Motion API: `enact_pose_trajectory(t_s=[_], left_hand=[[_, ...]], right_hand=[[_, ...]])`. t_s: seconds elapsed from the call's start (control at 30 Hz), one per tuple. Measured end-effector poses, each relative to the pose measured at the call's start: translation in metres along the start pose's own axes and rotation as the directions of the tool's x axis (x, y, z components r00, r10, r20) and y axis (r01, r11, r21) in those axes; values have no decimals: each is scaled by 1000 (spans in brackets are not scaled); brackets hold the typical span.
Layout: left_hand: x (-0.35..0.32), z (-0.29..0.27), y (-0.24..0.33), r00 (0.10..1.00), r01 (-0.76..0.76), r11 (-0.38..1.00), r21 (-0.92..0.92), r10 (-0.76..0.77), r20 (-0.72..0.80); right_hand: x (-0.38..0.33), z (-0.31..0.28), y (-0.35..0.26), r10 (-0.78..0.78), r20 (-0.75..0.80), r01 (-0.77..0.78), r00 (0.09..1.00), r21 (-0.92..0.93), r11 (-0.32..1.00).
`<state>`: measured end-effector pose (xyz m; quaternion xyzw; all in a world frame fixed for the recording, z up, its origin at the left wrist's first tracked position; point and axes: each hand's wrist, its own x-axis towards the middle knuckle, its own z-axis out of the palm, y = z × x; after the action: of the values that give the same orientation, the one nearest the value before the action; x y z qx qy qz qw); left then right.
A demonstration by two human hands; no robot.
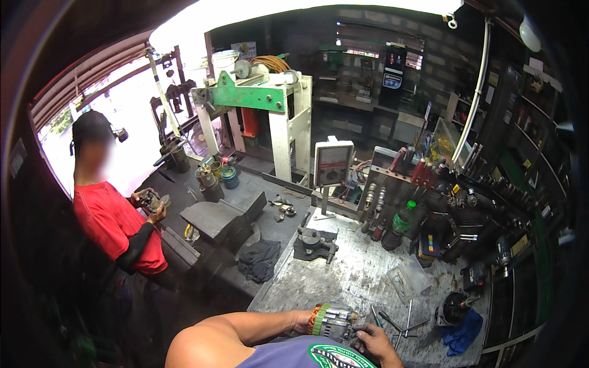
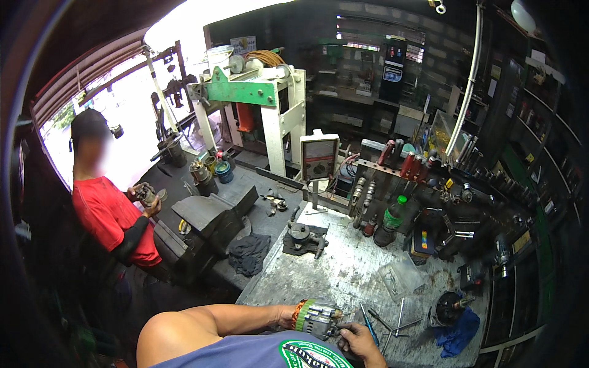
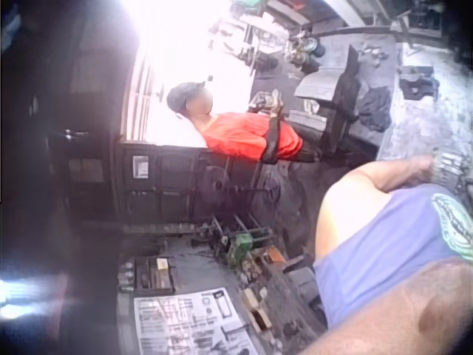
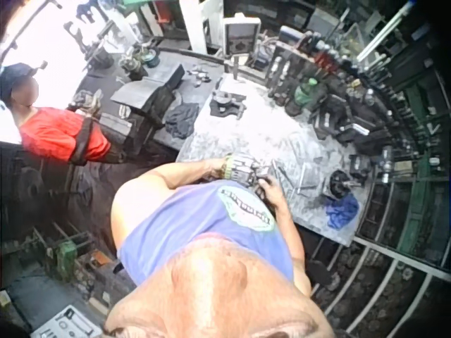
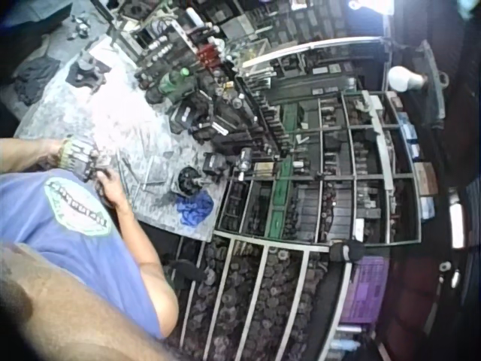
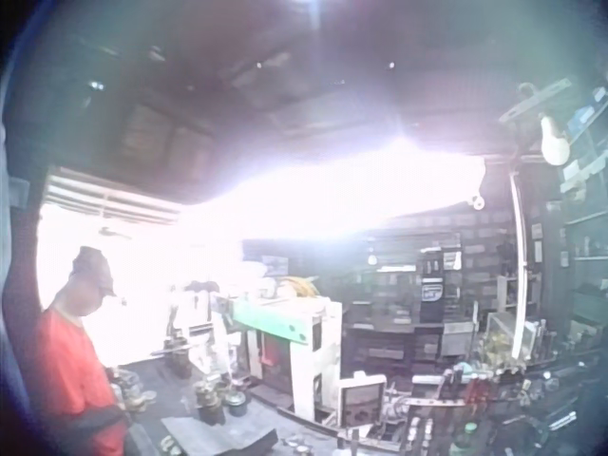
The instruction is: The person assembles a mechanical component on a workbench, using a hammer and screwdriver to fit and secure parts. They repeatedly adjust and tap the assembly, then spray lubricant onto the component before continuing to tighten and align the pieces.
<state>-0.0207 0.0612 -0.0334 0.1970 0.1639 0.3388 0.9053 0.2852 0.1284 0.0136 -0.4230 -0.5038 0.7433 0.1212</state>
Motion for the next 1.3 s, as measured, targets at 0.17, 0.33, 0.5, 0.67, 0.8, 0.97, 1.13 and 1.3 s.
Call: enact_pose_trajectory(t_s=[0.17, 0.33, 0.5, 0.67, 0.8, 0.97, 1.13, 1.3], left_hand=[[-4, 2, 1, 998, 48, 999, -2, -48, -37], [3, 0, 0, 999, 34, 999, -7, -34, 13], [4, -2, 1, 998, 23, 999, 48, -26, 63], [6, 2, 1, 1000, 14, 999, 28, -14, -28], [0, 9, 9, 995, 22, 998, 61, -27, 96], [7, 19, 11, 997, 21, 989, 149, -10, -74], [-1, 28, 19, 968, 75, 997, -10, -75, -239], [-10, 43, 25, 950, 82, 996, 20, -72, -305]], right_hand=[[-1, 2, -8, -158, 47, 164, 986, -300, 940], [2, -3, -13, -55, 50, 64, 997, -194, 979], [7, -5, -10, -258, 80, 269, 963, -392, 880], [8, -1, -8, -83, 59, 96, 995, -283, 954], [2, 11, -16, 99, 14, -100, 995, 112, 989], [-14, 24, -18, -280, -7, 255, 960, -392, 884], [-22, 14, -10, -370, 96, 367, 924, -491, 790], [-23, 29, -13, -142, 1, 138, 990, -252, 958]])
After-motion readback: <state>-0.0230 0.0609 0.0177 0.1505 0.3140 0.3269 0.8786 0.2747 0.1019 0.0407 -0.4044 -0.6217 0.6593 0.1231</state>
